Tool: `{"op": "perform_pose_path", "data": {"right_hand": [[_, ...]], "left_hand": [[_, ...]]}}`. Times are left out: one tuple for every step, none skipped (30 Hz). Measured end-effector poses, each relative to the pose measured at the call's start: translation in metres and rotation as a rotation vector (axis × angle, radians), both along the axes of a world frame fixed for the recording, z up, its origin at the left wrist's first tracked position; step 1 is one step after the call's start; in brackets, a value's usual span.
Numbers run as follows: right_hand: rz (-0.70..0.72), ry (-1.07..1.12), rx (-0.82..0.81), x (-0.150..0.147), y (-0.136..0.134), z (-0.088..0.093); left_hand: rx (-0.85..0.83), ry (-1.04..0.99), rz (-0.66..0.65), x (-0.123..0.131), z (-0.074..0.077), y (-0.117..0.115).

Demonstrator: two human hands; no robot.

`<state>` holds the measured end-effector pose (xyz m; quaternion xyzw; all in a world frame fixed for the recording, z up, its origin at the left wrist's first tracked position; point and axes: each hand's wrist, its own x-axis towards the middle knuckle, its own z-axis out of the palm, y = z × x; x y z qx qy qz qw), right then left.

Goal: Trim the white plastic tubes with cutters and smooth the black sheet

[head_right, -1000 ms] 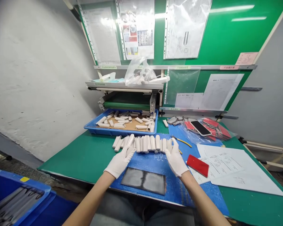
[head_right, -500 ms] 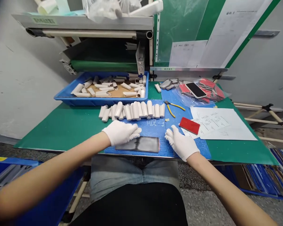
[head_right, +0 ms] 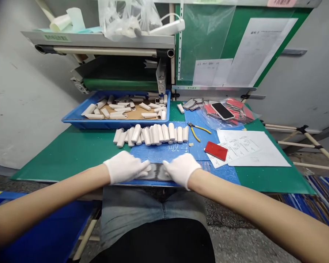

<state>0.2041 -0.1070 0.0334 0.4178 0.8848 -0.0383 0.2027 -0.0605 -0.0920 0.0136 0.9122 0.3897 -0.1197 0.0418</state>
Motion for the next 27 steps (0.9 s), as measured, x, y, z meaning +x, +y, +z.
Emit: {"op": "perform_pose_path", "data": {"right_hand": [[0.017,-0.006,-0.003,-0.002,-0.001,0.003],[0.029,-0.018,-0.012,-0.004,-0.001,0.006],[0.033,-0.037,-0.024,-0.006,-0.001,0.009],[0.035,-0.053,-0.029,-0.007,-0.001,0.011],[0.035,-0.061,-0.028,-0.008,-0.001,0.013],[0.039,-0.063,-0.022,-0.009,-0.001,0.014],[0.042,-0.061,-0.016,-0.009,0.000,0.014],[0.043,-0.057,-0.012,-0.009,0.000,0.014],[0.041,-0.060,-0.019,-0.009,0.000,0.013],[0.034,-0.069,-0.032,-0.009,0.001,0.013],[0.028,-0.075,-0.036,-0.009,0.002,0.012],[0.024,-0.074,-0.032,-0.009,0.002,0.012],[0.024,-0.068,-0.021,-0.009,0.003,0.011],[0.025,-0.057,-0.006,-0.010,0.004,0.011],[0.030,-0.052,0.004,-0.011,0.006,0.010],[0.033,-0.057,0.002,-0.012,0.007,0.010],[0.035,-0.071,-0.010,-0.013,0.008,0.010],[0.036,-0.084,-0.021,-0.015,0.009,0.009],[0.040,-0.090,-0.027,-0.017,0.010,0.009],[0.047,-0.089,-0.027,-0.019,0.010,0.009],[0.056,-0.080,-0.018,-0.020,0.009,0.009],[0.063,-0.067,-0.006,-0.020,0.007,0.009],[0.064,-0.067,-0.003,-0.018,0.005,0.010],[0.056,-0.084,-0.014,-0.013,0.002,0.012],[0.039,-0.110,-0.034,-0.006,-0.001,0.013],[0.009,-0.129,-0.054,0.003,-0.004,0.016],[-0.031,-0.121,-0.060,0.012,-0.006,0.018]], "left_hand": [[0.000,-0.012,-0.002,0.000,0.001,-0.001],[-0.007,-0.016,-0.006,0.000,0.002,-0.002],[-0.016,-0.010,-0.012,-0.001,0.003,-0.003],[-0.020,0.004,-0.019,-0.001,0.004,-0.003],[-0.015,0.024,-0.024,-0.002,0.005,-0.004],[-0.006,0.046,-0.023,-0.002,0.006,-0.004],[0.000,0.064,-0.014,-0.002,0.006,-0.004],[-0.004,0.074,-0.002,-0.002,0.006,-0.003],[-0.020,0.074,0.011,-0.003,0.006,-0.003],[-0.037,0.062,0.023,-0.003,0.005,-0.003],[-0.048,0.039,0.031,-0.003,0.005,-0.003],[-0.046,0.014,0.041,-0.003,0.004,-0.003],[-0.041,-0.007,0.046,-0.003,0.004,-0.002],[-0.039,-0.024,0.046,-0.003,0.004,-0.002],[-0.041,-0.033,0.045,-0.003,0.003,-0.001],[-0.051,-0.028,0.042,-0.003,0.003,0.000],[-0.060,-0.014,0.040,-0.003,0.003,0.001],[-0.058,-0.003,0.038,-0.003,0.004,0.002],[-0.046,0.003,0.037,-0.002,0.004,0.004],[-0.033,0.007,0.042,-0.002,0.003,0.005],[-0.024,0.006,0.042,-0.001,0.003,0.005],[-0.023,0.006,0.041,-0.002,0.003,0.004],[-0.030,0.021,0.039,-0.004,0.004,0.003],[-0.046,0.059,0.034,-0.009,0.005,0.000],[-0.064,0.117,0.030,-0.015,0.006,-0.004],[-0.069,0.178,0.033,-0.022,0.009,-0.008],[-0.056,0.231,0.048,-0.030,0.012,-0.013]]}}
